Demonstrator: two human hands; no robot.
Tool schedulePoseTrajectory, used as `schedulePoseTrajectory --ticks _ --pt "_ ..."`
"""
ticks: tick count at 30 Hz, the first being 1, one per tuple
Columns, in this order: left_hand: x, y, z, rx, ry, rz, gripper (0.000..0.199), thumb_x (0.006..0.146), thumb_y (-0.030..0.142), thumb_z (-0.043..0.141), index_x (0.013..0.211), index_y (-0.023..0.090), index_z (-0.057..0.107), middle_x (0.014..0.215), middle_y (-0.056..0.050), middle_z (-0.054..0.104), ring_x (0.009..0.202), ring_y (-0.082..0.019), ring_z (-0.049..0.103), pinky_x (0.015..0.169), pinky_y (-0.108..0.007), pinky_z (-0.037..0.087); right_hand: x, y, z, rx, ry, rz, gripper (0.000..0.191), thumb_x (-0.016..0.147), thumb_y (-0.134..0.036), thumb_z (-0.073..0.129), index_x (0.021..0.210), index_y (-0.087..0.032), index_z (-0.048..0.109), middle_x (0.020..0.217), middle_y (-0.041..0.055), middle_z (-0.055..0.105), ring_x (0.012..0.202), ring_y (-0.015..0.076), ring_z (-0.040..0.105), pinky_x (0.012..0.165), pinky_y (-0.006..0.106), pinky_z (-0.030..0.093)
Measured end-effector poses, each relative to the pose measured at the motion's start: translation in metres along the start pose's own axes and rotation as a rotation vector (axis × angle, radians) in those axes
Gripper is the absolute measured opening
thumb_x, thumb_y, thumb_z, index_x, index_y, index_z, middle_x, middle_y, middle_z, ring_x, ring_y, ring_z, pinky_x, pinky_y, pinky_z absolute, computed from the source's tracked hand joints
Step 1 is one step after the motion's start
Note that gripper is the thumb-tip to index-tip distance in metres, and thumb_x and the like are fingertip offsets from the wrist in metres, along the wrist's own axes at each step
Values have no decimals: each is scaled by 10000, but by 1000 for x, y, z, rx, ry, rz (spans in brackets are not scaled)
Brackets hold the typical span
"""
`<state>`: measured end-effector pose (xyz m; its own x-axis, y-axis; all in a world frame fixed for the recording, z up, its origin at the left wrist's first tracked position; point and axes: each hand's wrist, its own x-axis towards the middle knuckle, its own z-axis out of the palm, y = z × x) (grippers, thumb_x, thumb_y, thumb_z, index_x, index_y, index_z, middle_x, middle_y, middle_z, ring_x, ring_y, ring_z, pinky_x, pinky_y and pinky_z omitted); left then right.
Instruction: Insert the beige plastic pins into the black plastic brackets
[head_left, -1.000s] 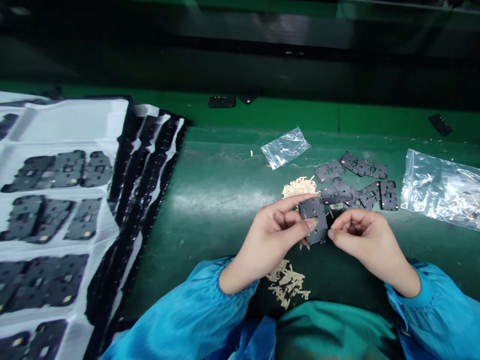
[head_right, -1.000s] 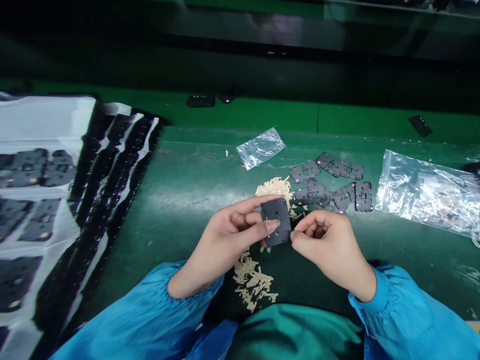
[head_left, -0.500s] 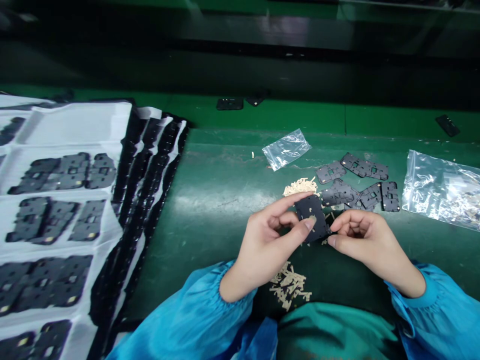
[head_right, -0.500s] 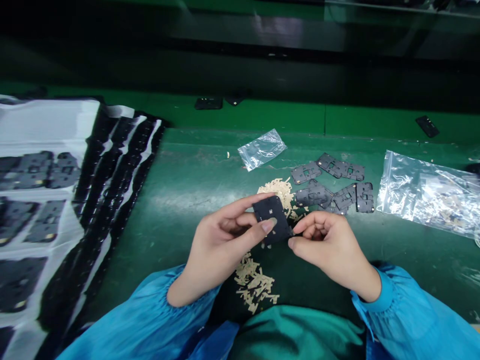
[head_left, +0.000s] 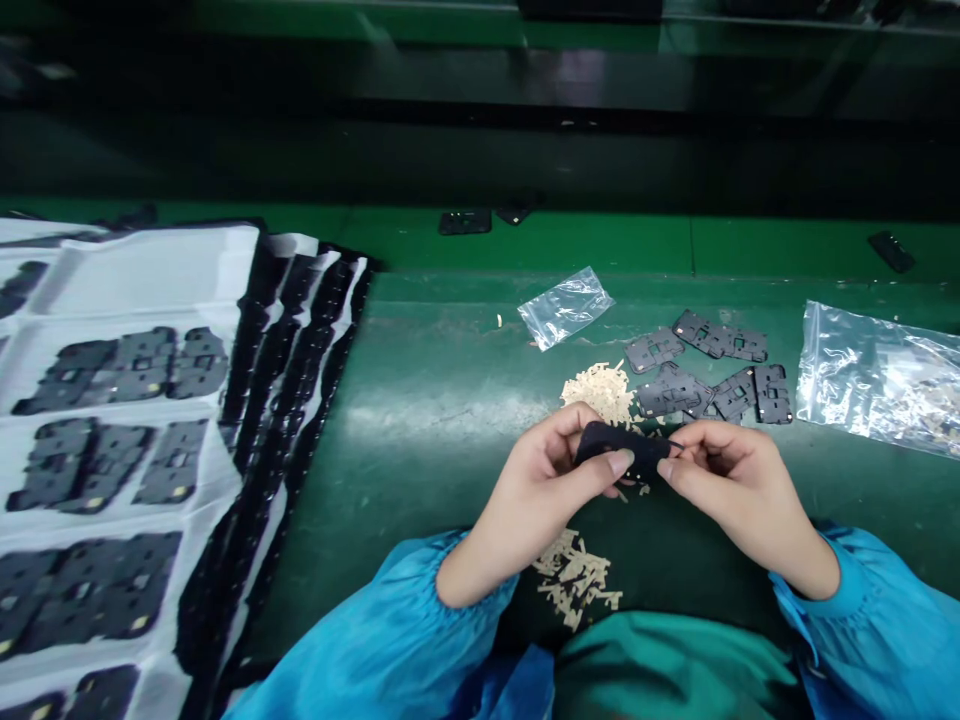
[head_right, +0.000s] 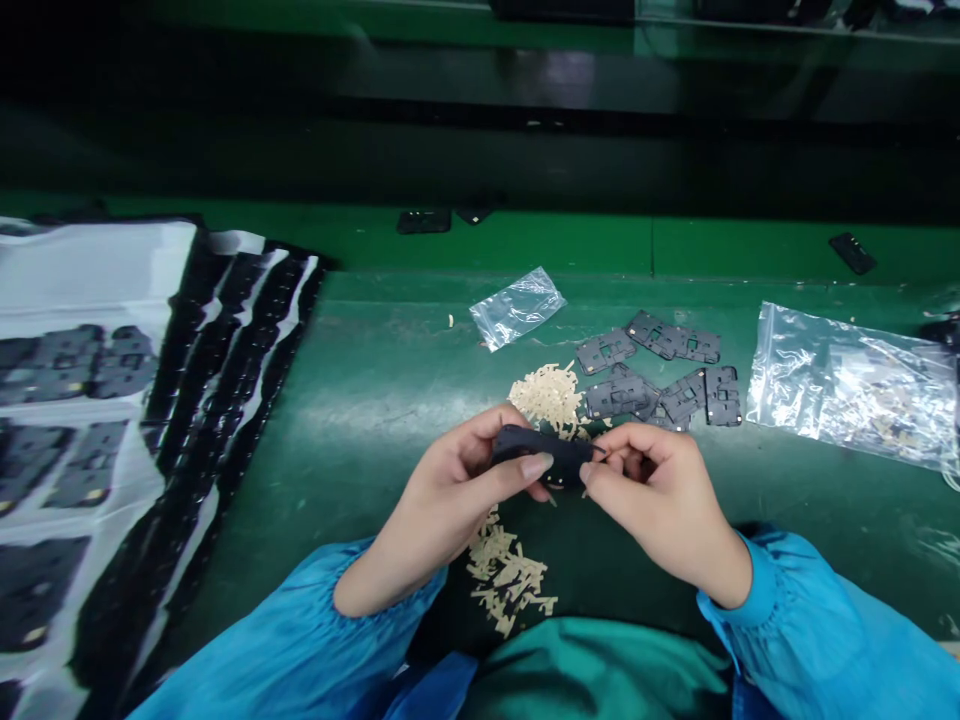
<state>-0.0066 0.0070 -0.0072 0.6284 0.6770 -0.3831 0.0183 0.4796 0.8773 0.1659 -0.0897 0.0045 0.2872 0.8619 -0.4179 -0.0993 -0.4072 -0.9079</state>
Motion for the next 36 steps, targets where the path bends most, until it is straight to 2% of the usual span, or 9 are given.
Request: schedulePoseTrajectory --ticks 2,5,7,9,13,21,29,36 --pt "0 5 -2 36 -54 -34 168 802 169 806 899 166 669 693 33 712 583 -95 688 549 -152 587 0 -2 -2 1 -26 10 112 743 -275 730 706 -178 688 570 -45 519 521 94 416 497 236 327" --pt "-2 11 -2 89 -108 -87 262 813 175 800 1067 170 737 808 -8 775 603 -106 712 550 -164 593 -1 -3 -3 -4 -80 28 107 747 -263 714 693 -180 673 558 -50 511 511 92 412 488 233 326" --pt "-3 12 0 106 -117 -116 164 837 207 786 993 158 778 834 -37 791 630 -119 732 570 -175 603 -2 -2 -4 -19 -74 15 88 755 -259 712 724 -182 683 568 -51 510 517 95 415 491 235 330" --pt "-4 11 2 100 -105 -131 107 849 232 780 923 156 793 779 -39 784 634 -128 738 569 -176 602 -2 -1 -4 -57 -28 -26 75 761 -257 722 780 -186 704 590 -48 518 531 103 428 497 241 335" --pt "-4 8 4 89 -91 -139 112 848 248 787 915 160 802 697 -30 765 597 -127 724 540 -174 591 -3 1 -6 -180 51 -145 75 787 -245 733 851 -206 737 635 -36 543 559 116 438 509 257 340" --pt "-6 7 3 128 -87 -111 94 857 235 774 915 171 812 749 -33 774 641 -129 733 561 -171 592 -2 4 -7 -352 101 -334 67 829 -199 730 887 -229 746 705 -27 579 576 118 453 530 273 369" --pt "-7 6 5 260 -96 -33 132 904 254 723 926 151 803 759 -56 771 665 -156 716 596 -220 593 -2 3 -9 -465 126 -427 37 858 -210 718 859 -240 740 701 -17 592 583 133 483 532 287 381" --pt "-8 7 6 356 -78 23 148 916 261 707 950 157 806 832 -72 802 688 -172 724 608 -245 594 -2 4 -11 -544 126 -478 34 893 -226 711 869 -246 724 713 -13 610 619 152 526 608 315 436"
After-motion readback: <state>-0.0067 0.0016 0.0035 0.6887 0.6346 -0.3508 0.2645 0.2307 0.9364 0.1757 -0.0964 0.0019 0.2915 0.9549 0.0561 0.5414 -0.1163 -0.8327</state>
